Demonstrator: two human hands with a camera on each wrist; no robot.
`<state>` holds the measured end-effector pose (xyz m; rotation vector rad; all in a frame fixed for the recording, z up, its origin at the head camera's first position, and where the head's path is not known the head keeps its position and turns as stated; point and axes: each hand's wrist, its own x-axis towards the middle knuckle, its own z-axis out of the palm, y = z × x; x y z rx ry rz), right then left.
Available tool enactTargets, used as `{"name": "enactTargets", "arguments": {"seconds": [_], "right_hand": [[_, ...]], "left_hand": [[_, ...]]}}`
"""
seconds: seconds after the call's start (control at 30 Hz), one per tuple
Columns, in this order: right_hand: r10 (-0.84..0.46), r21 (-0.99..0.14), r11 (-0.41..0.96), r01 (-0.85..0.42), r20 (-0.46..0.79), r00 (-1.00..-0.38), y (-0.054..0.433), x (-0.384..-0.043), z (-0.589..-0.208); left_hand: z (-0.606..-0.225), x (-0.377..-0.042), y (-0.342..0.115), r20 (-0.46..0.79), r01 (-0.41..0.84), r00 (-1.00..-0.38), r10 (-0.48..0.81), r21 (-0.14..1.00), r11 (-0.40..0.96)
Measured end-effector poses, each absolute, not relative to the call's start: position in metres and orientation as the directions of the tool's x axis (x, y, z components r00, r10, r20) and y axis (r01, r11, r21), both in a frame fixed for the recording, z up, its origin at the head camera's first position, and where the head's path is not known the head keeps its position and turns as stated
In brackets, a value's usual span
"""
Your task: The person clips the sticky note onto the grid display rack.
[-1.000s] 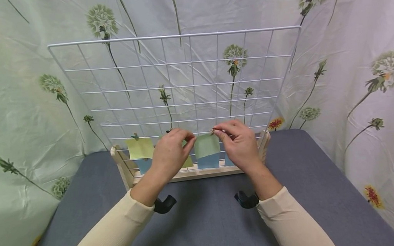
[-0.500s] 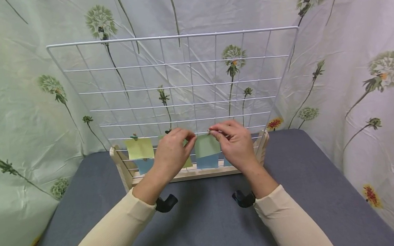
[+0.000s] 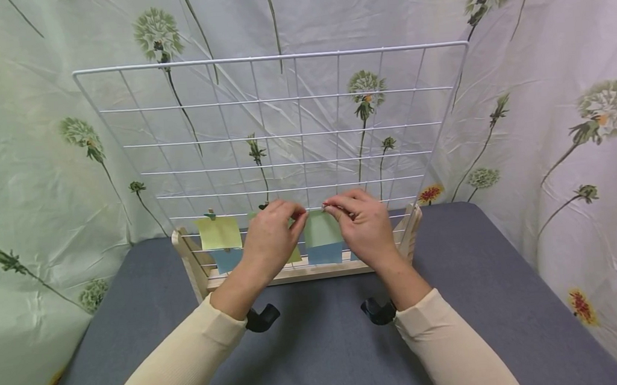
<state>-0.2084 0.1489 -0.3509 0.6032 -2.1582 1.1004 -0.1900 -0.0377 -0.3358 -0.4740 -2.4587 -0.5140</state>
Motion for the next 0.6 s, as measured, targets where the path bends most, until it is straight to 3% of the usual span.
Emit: {"name": "enactTargets", "arguments": {"seconds": [0.6], "right_hand": [[-0.160,-0.446,0.627,-0.639,0.728,-0.666,0.1439,-0.2090,-0.3490]], "left_hand": [[-0.3385,-0.1918,-0.0361,0.632,0.449,-0.748,0.204,0.256,0.856]]}}
